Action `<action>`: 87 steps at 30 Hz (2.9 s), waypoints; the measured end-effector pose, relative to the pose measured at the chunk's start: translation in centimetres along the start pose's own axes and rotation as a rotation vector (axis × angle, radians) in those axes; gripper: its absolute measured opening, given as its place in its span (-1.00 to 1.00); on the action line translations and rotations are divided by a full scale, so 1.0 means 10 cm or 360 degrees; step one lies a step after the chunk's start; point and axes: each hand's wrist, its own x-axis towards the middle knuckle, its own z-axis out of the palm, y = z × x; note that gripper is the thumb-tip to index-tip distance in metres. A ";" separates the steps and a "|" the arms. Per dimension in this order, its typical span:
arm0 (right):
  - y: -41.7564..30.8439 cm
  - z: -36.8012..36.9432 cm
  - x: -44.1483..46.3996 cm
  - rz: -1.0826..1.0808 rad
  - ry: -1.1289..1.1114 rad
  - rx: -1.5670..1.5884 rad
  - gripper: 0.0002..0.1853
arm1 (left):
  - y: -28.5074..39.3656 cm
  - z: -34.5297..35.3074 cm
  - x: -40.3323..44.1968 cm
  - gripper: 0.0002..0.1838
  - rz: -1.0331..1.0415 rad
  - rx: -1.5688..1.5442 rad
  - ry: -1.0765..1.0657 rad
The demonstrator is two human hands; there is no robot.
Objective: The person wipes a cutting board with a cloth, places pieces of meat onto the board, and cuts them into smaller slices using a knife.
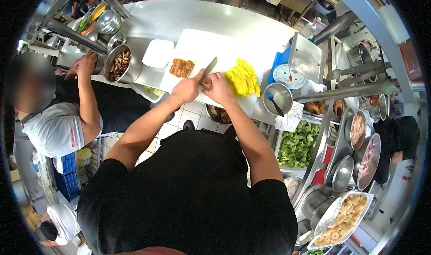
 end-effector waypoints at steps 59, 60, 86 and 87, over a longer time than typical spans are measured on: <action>-0.12 0.21 0.24 -0.0184 0.0076 -0.0328 -0.73 | -0.21 -0.30 -0.44 -0.05 -0.0093 0.0073 -0.0207; -0.10 0.21 0.24 -0.0197 0.0083 -0.0319 -0.75 | -0.20 -0.23 -0.39 -0.04 -0.0096 0.0065 -0.0173; -0.08 0.40 0.13 -0.0303 0.0278 -0.0385 -0.22 | -0.56 0.08 -0.45 -0.10 0.0110 -0.0389 0.0541; -0.09 0.44 0.15 -0.0301 0.0186 -0.0456 -0.22 | -0.59 0.10 -0.46 -0.10 0.0120 -0.0444 0.0557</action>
